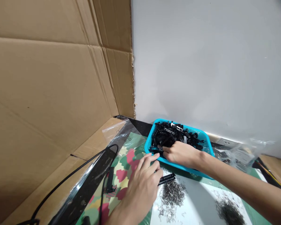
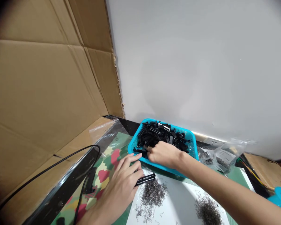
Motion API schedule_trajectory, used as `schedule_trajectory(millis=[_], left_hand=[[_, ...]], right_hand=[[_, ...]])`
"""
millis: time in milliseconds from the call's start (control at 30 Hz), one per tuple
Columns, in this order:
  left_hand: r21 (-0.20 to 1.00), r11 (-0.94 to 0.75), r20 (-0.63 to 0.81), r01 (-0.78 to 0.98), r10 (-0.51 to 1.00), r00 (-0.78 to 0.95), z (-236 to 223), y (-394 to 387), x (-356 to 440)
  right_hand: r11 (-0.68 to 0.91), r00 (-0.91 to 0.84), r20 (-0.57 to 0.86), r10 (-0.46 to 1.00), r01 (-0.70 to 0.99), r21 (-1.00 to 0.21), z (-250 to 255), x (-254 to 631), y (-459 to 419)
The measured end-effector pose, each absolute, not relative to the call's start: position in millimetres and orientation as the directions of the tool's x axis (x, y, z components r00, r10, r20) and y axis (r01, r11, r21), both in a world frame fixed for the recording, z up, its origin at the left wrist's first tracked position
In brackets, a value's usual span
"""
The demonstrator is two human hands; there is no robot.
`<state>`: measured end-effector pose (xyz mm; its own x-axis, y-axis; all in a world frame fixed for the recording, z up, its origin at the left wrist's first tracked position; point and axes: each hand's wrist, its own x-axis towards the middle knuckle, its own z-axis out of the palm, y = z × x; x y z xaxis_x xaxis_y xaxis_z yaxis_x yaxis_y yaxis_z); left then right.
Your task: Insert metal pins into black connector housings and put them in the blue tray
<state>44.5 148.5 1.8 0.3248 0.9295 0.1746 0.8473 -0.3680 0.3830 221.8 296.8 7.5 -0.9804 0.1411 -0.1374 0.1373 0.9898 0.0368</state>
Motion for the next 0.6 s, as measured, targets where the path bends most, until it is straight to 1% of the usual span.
schedule_trajectory(millis=[100, 133, 233, 300, 400, 500, 533, 600], left_hand=[[0.355, -0.375, 0.182, 0.856, 0.926, 0.33, 0, 148, 43], [0.347, -0.379, 0.187, 0.858, 0.924, 0.333, -1, 148, 43], [0.349, -0.399, 0.222, 0.848, 0.914, 0.339, -8, 148, 43], [0.359, -0.412, 0.267, 0.837, 0.905, 0.331, -13, 148, 44], [0.356, -0.416, 0.328, 0.837, 0.894, 0.305, -18, 148, 44], [0.345, -0.423, 0.357, 0.838, 0.885, 0.3, -20, 147, 45], [0.341, -0.427, 0.365, 0.837, 0.881, 0.301, -21, 146, 45], [0.336, -0.432, 0.367, 0.837, 0.878, 0.307, -22, 145, 46]], right_hand=[[0.988, -0.981, -0.115, 0.154, 0.156, -0.007, 10, 226, 303], [0.982, -0.979, -0.094, 0.18, 0.185, -0.047, 12, 228, 305], [0.908, -0.943, -0.027, 0.33, 0.326, -0.263, 22, 235, 311], [0.837, -0.911, -0.023, 0.412, 0.388, -0.385, 28, 237, 312], [0.808, -0.907, -0.063, 0.416, 0.401, -0.431, 32, 237, 311], [0.779, -0.905, -0.091, 0.415, 0.405, -0.478, 33, 236, 309], [0.754, -0.899, -0.095, 0.428, 0.413, -0.51, 33, 236, 308], [0.66, -0.876, -0.099, 0.473, 0.426, -0.618, 36, 238, 307]])
